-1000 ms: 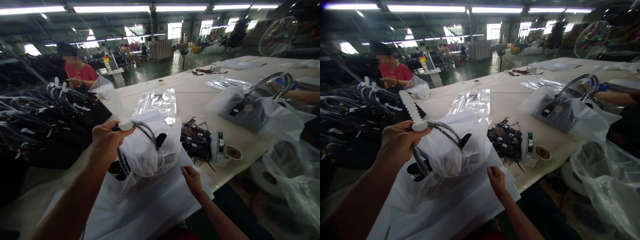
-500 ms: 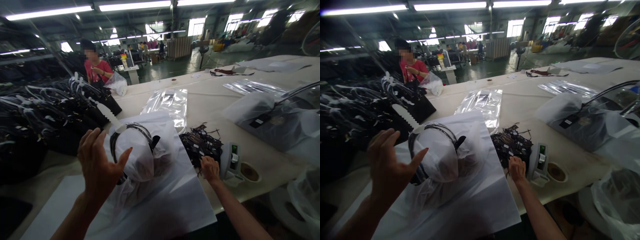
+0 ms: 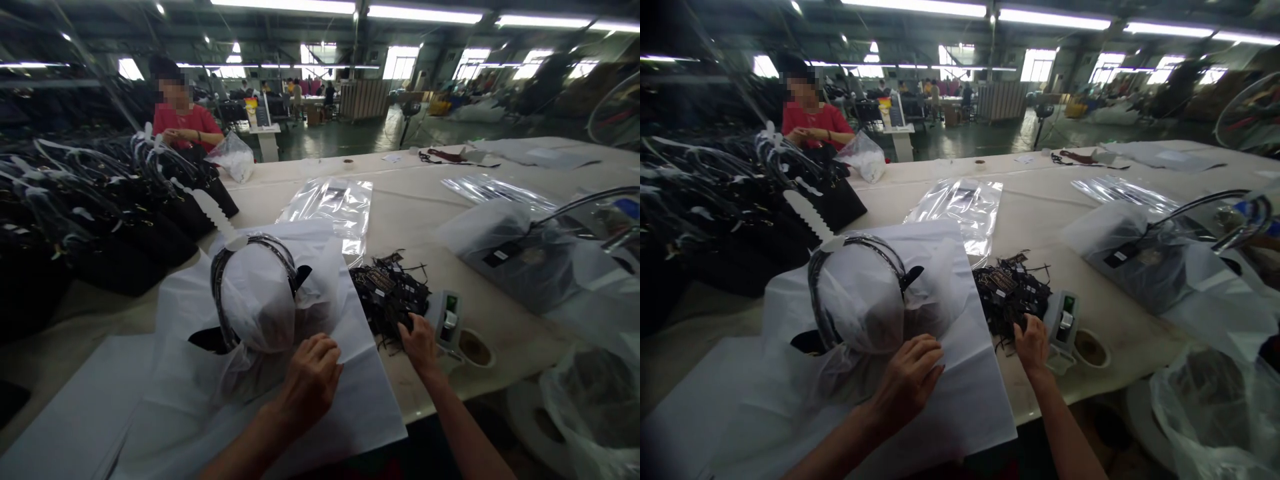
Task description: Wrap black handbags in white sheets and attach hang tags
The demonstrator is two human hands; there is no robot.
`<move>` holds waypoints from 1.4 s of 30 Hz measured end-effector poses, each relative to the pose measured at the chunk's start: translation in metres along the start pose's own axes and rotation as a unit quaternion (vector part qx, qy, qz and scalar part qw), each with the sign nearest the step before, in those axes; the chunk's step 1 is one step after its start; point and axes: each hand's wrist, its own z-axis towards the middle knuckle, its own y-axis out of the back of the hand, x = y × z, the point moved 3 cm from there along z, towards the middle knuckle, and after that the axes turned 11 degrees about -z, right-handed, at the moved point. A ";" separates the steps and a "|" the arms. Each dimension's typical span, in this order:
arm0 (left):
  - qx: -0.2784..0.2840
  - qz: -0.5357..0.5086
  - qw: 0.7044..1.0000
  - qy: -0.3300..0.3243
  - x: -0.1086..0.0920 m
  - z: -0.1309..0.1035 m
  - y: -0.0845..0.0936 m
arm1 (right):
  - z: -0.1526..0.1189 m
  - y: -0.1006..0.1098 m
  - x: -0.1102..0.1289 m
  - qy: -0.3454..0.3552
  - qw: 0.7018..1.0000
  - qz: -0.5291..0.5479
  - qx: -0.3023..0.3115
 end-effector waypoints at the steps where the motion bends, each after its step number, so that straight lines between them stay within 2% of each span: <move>1: 0.009 -0.006 1.000 0.005 -0.002 -0.005 -0.002 | 0.002 -0.009 0.001 -0.014 1.000 -0.006 0.018; 4: 0.018 -0.004 0.999 0.027 -0.002 -0.022 -0.001 | 0.007 -0.027 0.002 -0.065 0.996 -0.012 0.067; 8: 0.005 0.021 0.998 0.053 0.005 -0.047 0.012 | 0.013 -0.030 0.001 -0.121 0.986 0.015 0.112; 12: -0.004 -0.017 0.994 0.109 0.012 -0.067 0.019 | 0.013 -0.016 -0.002 -0.141 0.968 0.114 0.174; 14: -0.004 -0.077 0.982 0.171 0.014 -0.072 0.014 | 0.007 -0.002 -0.002 -0.148 0.951 0.180 0.205; 16: 0.010 -0.168 0.950 0.263 0.015 -0.071 0.000 | -0.006 0.017 -0.001 -0.149 0.933 0.238 0.226; 18: 0.032 -0.286 0.878 0.384 0.013 -0.066 -0.022 | -0.025 0.036 0.003 -0.156 0.898 0.319 0.258; 19: 0.039 -0.351 0.826 0.440 0.011 -0.061 -0.034 | -0.037 0.046 0.006 -0.161 0.871 0.367 0.286; 21: 0.036 -0.487 0.696 0.527 0.004 -0.050 -0.058 | -0.061 0.062 0.016 -0.164 0.805 0.449 0.350; 22: 0.030 -0.551 0.624 0.554 0.000 -0.044 -0.068 | -0.074 0.069 0.021 -0.155 0.780 0.470 0.383; 24: 0.019 -0.653 0.492 0.575 -0.007 -0.034 -0.083 | -0.096 0.079 0.030 -0.119 0.759 0.467 0.438; 25: 0.007 -0.684 0.448 0.576 -0.009 -0.030 -0.087 | -0.105 0.082 0.033 -0.101 0.756 0.456 0.460; 26: -0.009 -0.700 0.427 0.572 -0.009 -0.028 -0.089 | -0.114 0.084 0.035 -0.088 0.754 0.442 0.477; 27: -0.030 -0.704 0.428 0.566 -0.009 -0.028 -0.089 | -0.122 0.084 0.035 -0.080 0.752 0.429 0.494; 30: -0.088 -0.671 0.483 0.556 -0.003 -0.033 -0.080 | -0.137 0.078 0.032 -0.078 0.746 0.410 0.519; 33: -0.101 -0.641 0.521 0.554 0.001 -0.039 -0.067 | -0.144 0.068 0.031 -0.076 0.748 0.406 0.520; 36: -0.117 -0.625 0.539 0.553 0.005 -0.043 -0.055 | -0.146 0.061 0.037 -0.065 0.743 0.403 0.530; 42: -0.156 -0.606 0.548 0.556 0.012 -0.052 -0.040 | -0.146 0.062 0.058 -0.075 0.731 0.413 0.538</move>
